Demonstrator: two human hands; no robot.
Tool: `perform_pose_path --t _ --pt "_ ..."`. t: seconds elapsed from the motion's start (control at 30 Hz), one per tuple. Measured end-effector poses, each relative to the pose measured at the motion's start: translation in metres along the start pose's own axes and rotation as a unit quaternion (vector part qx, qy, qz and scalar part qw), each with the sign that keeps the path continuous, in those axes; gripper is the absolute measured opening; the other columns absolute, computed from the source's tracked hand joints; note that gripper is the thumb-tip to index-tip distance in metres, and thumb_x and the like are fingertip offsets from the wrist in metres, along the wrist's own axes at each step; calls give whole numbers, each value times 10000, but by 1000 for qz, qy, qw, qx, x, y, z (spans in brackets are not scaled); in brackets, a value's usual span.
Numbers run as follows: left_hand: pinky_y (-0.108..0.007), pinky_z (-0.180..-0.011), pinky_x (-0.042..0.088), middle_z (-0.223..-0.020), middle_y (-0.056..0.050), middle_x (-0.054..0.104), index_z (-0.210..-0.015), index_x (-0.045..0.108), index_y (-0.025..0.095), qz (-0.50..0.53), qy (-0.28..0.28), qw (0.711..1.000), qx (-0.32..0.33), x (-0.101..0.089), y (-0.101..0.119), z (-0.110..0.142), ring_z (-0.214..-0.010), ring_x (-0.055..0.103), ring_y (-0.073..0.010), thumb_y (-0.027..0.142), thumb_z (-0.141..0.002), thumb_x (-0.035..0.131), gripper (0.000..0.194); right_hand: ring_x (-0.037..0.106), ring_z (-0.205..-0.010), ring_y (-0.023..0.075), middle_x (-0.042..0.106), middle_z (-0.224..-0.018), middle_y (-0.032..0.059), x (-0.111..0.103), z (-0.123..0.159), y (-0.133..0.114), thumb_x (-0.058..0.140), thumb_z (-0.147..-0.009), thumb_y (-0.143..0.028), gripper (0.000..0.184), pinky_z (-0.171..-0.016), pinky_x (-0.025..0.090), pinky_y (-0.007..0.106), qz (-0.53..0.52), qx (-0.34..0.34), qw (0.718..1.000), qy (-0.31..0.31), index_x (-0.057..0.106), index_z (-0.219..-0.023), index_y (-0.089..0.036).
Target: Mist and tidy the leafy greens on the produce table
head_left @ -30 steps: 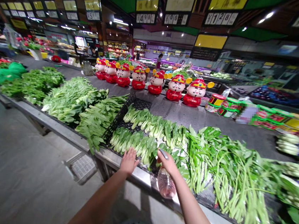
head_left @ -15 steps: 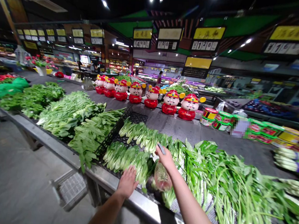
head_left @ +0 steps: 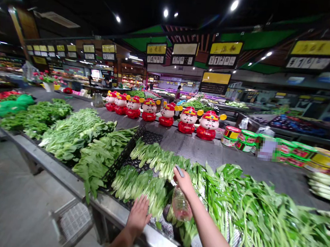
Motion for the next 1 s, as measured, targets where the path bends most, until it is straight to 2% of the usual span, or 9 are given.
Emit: perform_pose_path --t 0.17,0.3,0.43,0.57,0.7,0.87,1.0 --pt "-518 -1076 439 -1458 -148 521 -1412 509 140 -7 21 1000 5 4 -2 2 -1344 486 -323 442 -956 381 562 660 -711 248 691 -751 89 -21 -1 -2 434 -802 -670 483 -575 491 335 -12 -2 1000 7 579 -720 -217" --pt "-505 -1085 429 -1463 -127 520 -1428 493 162 -19 22 1000 4 5 -3 2 -1344 489 -301 403 -949 381 547 650 -688 232 694 -751 77 -36 0 -9 442 -812 -667 495 -569 489 325 -10 -11 1000 11 609 -727 -208" --pt "-483 -1110 410 -1460 -109 525 -1413 516 165 -21 -1 1000 -5 2 -3 2 -1356 476 -290 376 -937 397 534 627 -622 217 675 -699 65 -41 6 -8 457 -805 -675 493 -552 483 327 -13 -11 1000 6 585 -715 -208" --pt "-472 -1143 377 -1481 -93 499 -1415 521 185 -6 -29 999 -30 -5 -2 1 -1385 440 -285 371 -930 411 531 601 -567 211 622 -594 28 -38 13 5 461 -799 -681 469 -554 480 338 -11 6 1000 5 540 -708 -227" --pt "-482 -1152 366 -1485 -83 496 -1416 521 197 12 -48 998 -43 -10 -1 0 -1395 423 -296 383 -927 414 535 621 -597 224 600 -558 21 -37 18 16 451 -800 -676 457 -587 485 343 12 5 1000 -3 486 -644 -247" --pt "-475 -1159 359 -1492 -72 488 -1414 525 210 11 -76 996 -52 -15 -2 -2 -1404 411 -287 373 -922 416 530 644 -646 228 659 -656 49 -45 24 18 448 -827 -629 434 -629 504 351 11 0 1000 -3 539 -681 -230" --pt "-508 -1168 334 -1496 -82 477 -1397 545 199 20 -111 992 -56 -22 -1 -4 -1417 383 -306 380 -928 413 519 666 -724 233 696 -753 70 -60 32 15 457 -827 -631 454 -673 508 345 1 3 1000 12 597 -737 -209"
Point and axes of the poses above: each hand's wrist, its own z-axis away from the middle knuckle, its own x-axis out of the palm, y = z × x, the point moved 6 cm from there along -z, towards the middle knuckle
